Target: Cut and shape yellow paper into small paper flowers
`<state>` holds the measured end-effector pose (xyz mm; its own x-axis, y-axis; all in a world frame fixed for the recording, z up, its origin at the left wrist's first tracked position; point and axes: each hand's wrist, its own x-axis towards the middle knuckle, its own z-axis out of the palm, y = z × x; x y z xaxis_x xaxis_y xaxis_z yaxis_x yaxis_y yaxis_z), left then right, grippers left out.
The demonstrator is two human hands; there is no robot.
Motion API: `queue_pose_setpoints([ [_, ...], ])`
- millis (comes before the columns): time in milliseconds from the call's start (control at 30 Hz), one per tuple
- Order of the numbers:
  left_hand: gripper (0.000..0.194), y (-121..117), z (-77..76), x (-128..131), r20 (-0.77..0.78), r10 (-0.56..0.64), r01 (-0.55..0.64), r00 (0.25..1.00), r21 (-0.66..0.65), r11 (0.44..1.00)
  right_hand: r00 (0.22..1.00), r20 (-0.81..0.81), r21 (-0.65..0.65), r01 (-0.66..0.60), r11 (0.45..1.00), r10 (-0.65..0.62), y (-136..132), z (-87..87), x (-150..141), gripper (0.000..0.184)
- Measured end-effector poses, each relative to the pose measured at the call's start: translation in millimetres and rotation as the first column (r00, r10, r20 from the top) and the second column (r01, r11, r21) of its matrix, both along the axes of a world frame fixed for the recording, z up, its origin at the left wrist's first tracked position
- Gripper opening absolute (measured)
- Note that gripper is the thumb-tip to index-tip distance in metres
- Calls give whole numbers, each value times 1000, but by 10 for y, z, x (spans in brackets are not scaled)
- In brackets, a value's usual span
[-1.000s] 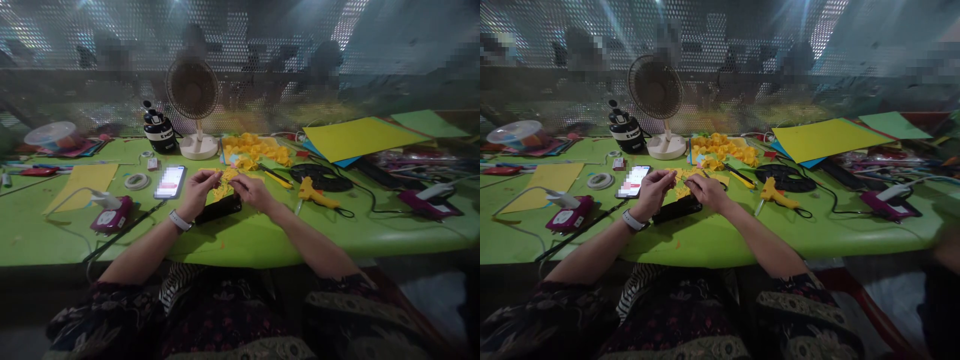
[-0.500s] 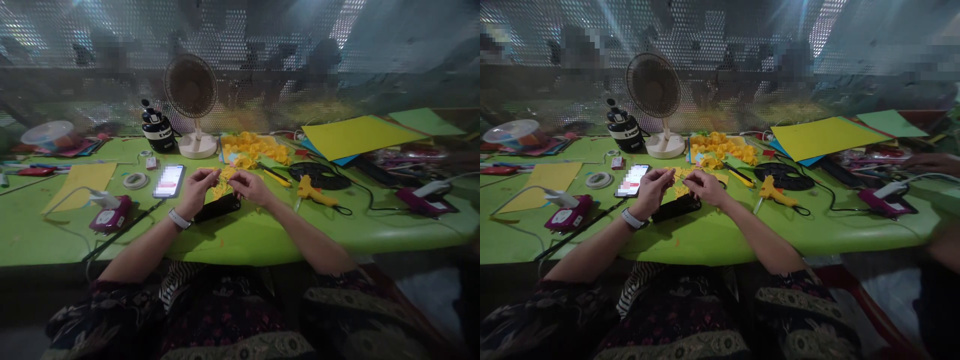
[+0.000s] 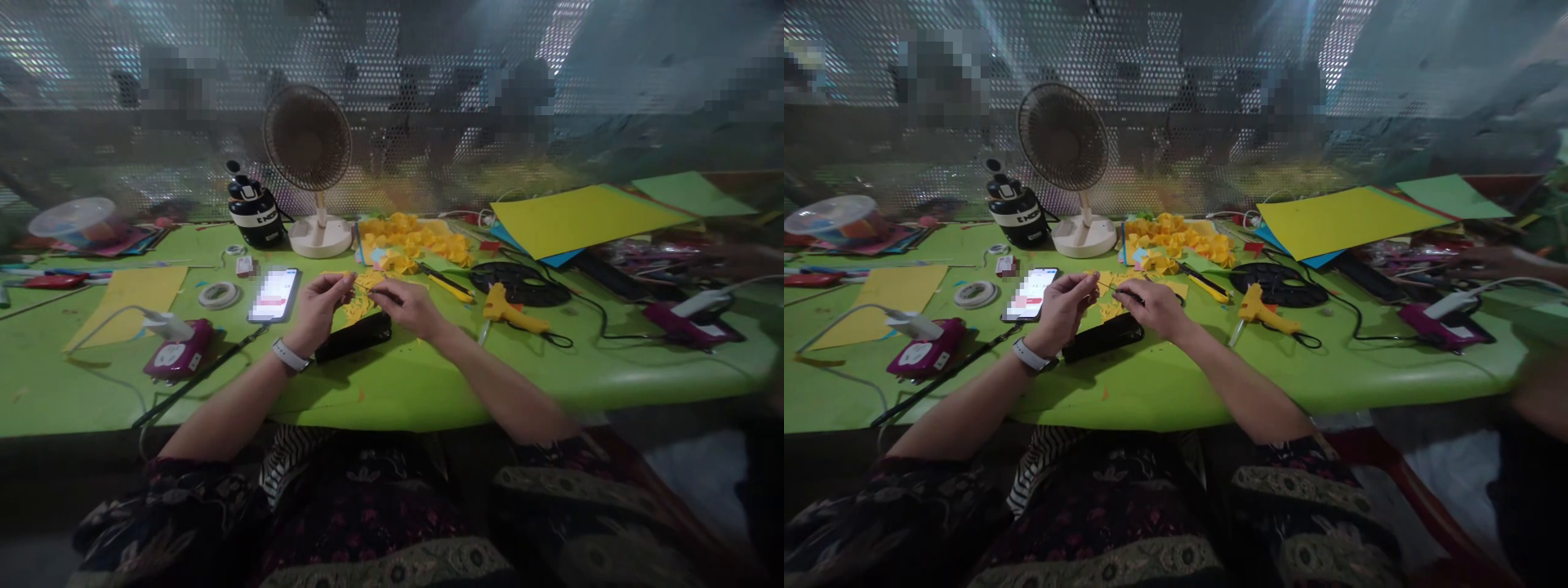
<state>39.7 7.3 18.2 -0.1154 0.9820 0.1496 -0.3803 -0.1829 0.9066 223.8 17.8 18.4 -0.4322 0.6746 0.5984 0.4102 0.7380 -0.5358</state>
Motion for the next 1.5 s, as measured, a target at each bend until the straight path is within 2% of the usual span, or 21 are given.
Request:
queue_pose_setpoints([
  [167, 34, 5, -26, -9, -2, -52, 52, 999, 23, 998, 1000, 13, -83, -17, 996, 18, -2, 36, 31, 27],
  [600, 32, 19, -44, -14, 2, -17, 17, 1000, 44, 999, 1000, -16, 50, 12, 999, -11, 61, -53, 20, 27],
  [833, 29, 99, -51, -81, -22, 33, -32, 999, 62, 998, 999, -12, 62, 51, 997, -51, 72, 6, 79, 22],
  [933, 30, 186, -56, -179, -148, 37, -22, 988, 101, 995, 991, -99, -16, 92, 996, -94, 123, 44, 122, 25],
  [1000, 30, 233, -53, -254, -288, 17, 26, 957, 144, 989, 976, -191, -135, 80, 988, -105, 167, 58, 145, 30],
  [1100, 28, 243, -33, -324, -448, 24, 83, 894, 217, 973, 947, -308, -354, -21, 935, -95, 190, 76, 149, 31],
  [1200, 22, 190, -9, -313, -544, 63, 134, 837, 316, 939, 950, -289, -435, -23, 900, -116, 116, 103, 112, 22],
  [1300, 15, 141, -12, -270, -633, 142, 192, 761, 429, 883, 975, -198, -365, 26, 931, -105, -4, 124, 57, 20],
  [1400, 12, 131, -35, -252, -688, 256, 251, 679, 545, 800, 994, -70, -176, 71, 982, -84, -82, 106, 18, 20],
  [1500, 13, 128, -41, -259, -713, 341, 302, 613, 610, 733, 991, 78, 3, 108, 994, -108, -102, 58, 3, 24],
])
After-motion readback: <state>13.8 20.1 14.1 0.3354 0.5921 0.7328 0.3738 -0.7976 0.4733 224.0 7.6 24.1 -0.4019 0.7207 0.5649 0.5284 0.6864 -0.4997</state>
